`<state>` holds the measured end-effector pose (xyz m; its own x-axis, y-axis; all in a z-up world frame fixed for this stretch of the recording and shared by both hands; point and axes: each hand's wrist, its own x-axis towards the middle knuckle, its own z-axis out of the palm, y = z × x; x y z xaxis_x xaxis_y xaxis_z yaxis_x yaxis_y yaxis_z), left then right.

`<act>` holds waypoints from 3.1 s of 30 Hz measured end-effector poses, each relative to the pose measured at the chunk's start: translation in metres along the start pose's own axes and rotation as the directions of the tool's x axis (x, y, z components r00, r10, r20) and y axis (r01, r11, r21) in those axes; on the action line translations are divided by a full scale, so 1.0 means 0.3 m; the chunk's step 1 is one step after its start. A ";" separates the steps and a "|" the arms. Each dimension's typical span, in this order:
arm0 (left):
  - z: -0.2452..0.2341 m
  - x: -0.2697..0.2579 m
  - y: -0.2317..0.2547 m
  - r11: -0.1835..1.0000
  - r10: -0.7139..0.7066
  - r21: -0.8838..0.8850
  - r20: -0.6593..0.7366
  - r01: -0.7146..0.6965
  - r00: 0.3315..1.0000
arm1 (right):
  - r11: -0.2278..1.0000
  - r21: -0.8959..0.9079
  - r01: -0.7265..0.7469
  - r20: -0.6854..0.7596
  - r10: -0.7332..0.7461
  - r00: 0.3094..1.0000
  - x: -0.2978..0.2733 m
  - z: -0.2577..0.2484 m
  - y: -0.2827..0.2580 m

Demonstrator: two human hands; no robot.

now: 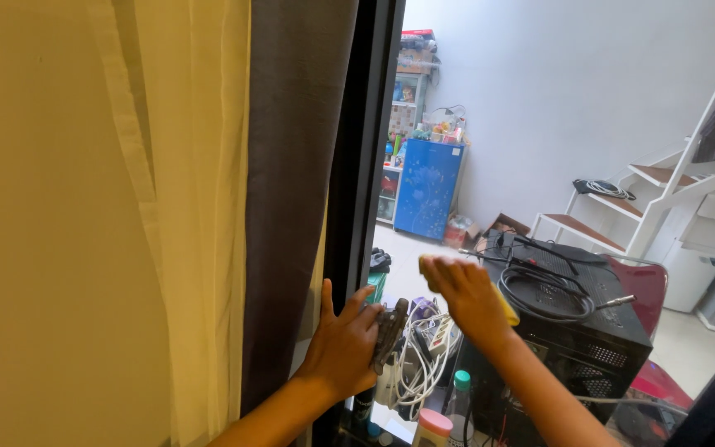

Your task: The person sprays a cleaning solution from a handheld sprayer onto a window frame and wipes it with a yellow cloth. The person repeatedly sprays and wipes different sections of the frame, moving along the vertical edges and corners.

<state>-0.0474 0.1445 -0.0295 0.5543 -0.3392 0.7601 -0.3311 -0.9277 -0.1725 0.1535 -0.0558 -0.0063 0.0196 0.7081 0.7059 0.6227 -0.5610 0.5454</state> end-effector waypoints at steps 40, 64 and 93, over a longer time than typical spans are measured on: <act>-0.040 0.103 0.011 0.996 0.087 0.036 -0.120 -0.083 0.989 | 0.963 0.034 0.267 0.046 -0.268 0.962 0.000 0.108 -0.056; -0.050 0.052 -0.086 0.992 -0.012 0.123 -0.157 0.031 0.987 | 1.000 0.007 -0.021 -0.254 0.022 0.967 0.315 0.091 -0.116; -0.011 -0.004 -0.094 0.992 -0.077 0.105 0.009 0.075 0.997 | 0.960 -0.030 0.278 0.146 -0.271 0.951 -0.009 0.283 -0.301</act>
<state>-0.0412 0.1716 -0.0234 0.5849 -0.2684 0.7654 -0.2067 -0.9618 -0.1794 0.1636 0.0296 -0.0958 -0.0355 0.8883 0.4579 0.5801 -0.3548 0.7332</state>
